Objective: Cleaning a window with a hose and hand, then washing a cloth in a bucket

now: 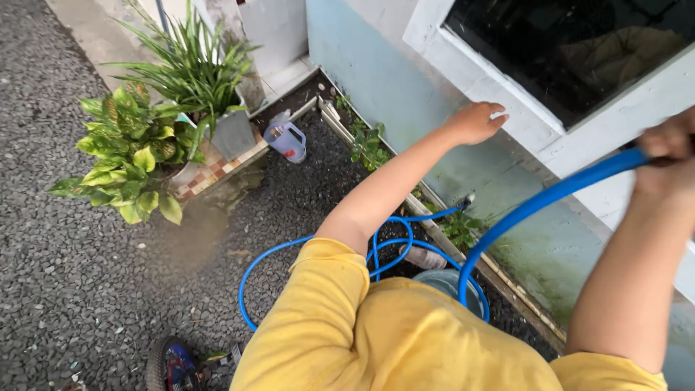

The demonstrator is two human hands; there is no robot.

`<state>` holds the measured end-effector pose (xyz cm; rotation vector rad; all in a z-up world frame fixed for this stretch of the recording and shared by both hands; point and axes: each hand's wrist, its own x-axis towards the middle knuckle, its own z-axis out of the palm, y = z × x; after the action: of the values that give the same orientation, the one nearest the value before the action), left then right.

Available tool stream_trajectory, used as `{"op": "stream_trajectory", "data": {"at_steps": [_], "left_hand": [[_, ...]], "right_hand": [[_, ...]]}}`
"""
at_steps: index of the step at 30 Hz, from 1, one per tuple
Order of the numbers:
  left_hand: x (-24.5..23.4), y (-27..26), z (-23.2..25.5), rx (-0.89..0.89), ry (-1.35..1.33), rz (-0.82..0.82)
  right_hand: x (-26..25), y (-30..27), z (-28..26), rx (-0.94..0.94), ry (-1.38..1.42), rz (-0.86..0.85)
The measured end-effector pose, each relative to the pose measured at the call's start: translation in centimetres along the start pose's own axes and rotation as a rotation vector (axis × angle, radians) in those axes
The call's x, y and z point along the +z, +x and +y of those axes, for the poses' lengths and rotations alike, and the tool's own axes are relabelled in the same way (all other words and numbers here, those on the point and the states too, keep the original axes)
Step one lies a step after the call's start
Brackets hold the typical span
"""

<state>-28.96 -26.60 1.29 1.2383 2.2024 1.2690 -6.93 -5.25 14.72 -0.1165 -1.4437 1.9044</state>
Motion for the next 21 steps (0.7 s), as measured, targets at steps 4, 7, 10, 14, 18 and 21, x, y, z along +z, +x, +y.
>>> {"op": "stream_trajectory", "data": {"at_steps": [4,7,10,14,18,21], "left_hand": [[4.3,0.3,-1.4,0.077,0.012,-0.081],[4.3,-2.8,1.0,0.002,-0.050,-0.176],[5.6,-2.1,-0.8,0.001,0.000,-0.188],[6.9,-2.4,0.0,0.036,-0.018,-0.257],[9.5,-2.3,0.2,0.183,-0.052,-0.186],[10.8,-2.1,0.9,0.157,-0.069,-0.236]], "right_hand": [[10.0,-7.5,-2.9,0.227,0.134,0.338],[9.0,-8.9,-5.1,0.222,0.112,0.444],[5.5,-9.9,-6.4,-0.002,0.174,0.526],[5.1,-13.0,-3.5,-0.049,0.121,0.625],[4.2,-15.7,-1.2,0.073,0.064,0.570],[3.9,-17.1,-2.5,0.055,0.069,0.586]]}}
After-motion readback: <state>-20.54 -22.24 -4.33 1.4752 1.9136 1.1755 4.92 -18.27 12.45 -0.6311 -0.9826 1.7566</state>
